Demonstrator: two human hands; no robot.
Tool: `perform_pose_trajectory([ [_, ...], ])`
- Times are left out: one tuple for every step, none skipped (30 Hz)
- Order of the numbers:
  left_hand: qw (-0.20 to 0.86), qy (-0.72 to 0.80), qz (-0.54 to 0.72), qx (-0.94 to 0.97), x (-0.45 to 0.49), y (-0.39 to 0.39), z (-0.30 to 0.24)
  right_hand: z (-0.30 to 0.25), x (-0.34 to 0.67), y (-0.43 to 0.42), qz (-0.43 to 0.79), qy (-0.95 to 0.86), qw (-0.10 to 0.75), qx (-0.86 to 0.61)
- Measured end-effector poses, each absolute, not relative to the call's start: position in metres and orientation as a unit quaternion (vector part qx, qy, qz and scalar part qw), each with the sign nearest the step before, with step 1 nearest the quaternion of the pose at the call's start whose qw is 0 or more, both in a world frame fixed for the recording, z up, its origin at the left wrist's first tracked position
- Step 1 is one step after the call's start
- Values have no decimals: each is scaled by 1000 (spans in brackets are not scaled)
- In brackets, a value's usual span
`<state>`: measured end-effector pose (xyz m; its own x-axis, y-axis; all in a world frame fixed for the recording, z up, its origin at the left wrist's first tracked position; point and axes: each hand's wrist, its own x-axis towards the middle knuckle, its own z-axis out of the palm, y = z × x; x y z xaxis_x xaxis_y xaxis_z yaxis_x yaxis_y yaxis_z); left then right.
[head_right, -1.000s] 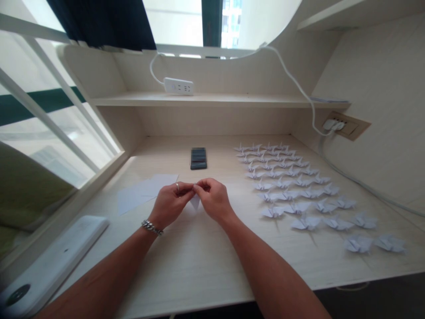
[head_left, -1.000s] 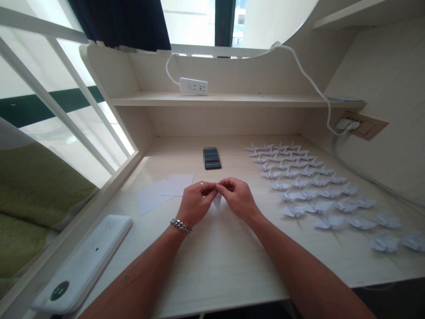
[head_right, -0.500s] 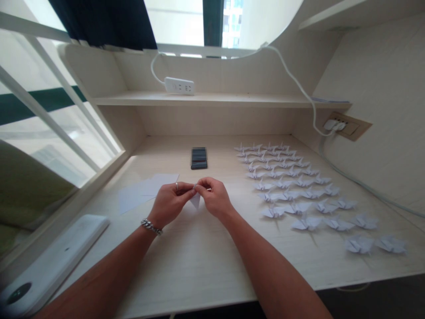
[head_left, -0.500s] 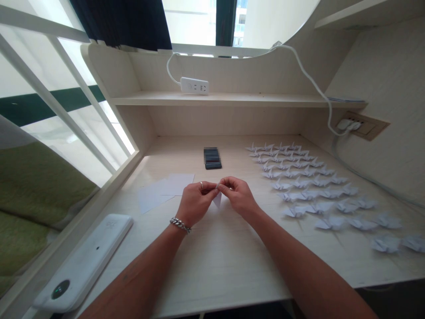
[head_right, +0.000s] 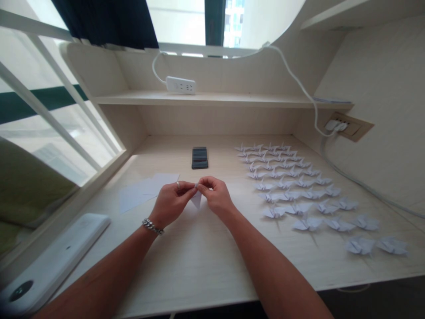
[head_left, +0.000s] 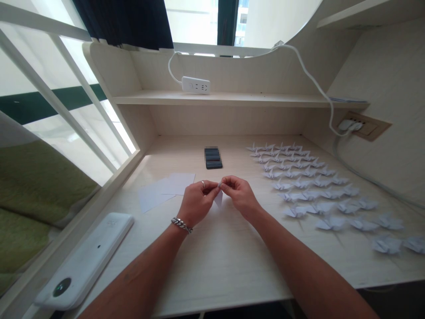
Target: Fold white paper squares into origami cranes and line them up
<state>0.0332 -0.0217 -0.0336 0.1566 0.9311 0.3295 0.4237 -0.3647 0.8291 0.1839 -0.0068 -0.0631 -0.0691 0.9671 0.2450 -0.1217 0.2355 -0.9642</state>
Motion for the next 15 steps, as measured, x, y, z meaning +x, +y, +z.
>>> perform_pose_trajectory([
  [283, 485, 432, 706, 33, -22, -33, -62, 184, -7, 477, -554, 562, -387],
  [276, 488, 429, 709, 34, -23, -32, -62, 184, -7, 469, -560, 562, -389],
  [271, 489, 426, 711, 34, -23, -32, -61, 184, -8, 460, -567, 560, -391],
  [269, 490, 423, 713, 34, -23, -32, -60, 184, -8, 450, -574, 558, -395],
  [267, 491, 422, 714, 35, -24, -32, -60, 184, -8, 441, -580, 557, -399],
  [267, 491, 421, 715, 35, -24, -32, -59, 184, -9, 432, -584, 556, -404],
  [268, 491, 420, 715, 35, -24, -33, -59, 184, -9, 425, -586, 554, -411],
  [268, 492, 419, 715, 35, -24, -33, -59, 183, -9, 418, -587, 553, -419],
  [268, 493, 418, 714, 35, -24, -33, -59, 183, -9, 414, -585, 552, -426],
  [269, 495, 417, 713, 35, -24, -33, -59, 183, -9, 413, -583, 551, -431],
  [269, 497, 415, 713, 35, -23, -33, -59, 183, -9, 415, -580, 551, -433],
  [271, 497, 412, 714, 35, -23, -32, -60, 183, -9, 417, -578, 552, -434],
  [274, 497, 407, 715, 35, -23, -31, -60, 183, -9, 418, -577, 553, -432],
  [279, 496, 402, 717, 34, -22, -31, -60, 184, -9, 418, -578, 553, -431],
  [284, 495, 396, 719, 34, -22, -30, -60, 184, -9, 416, -581, 552, -430],
])
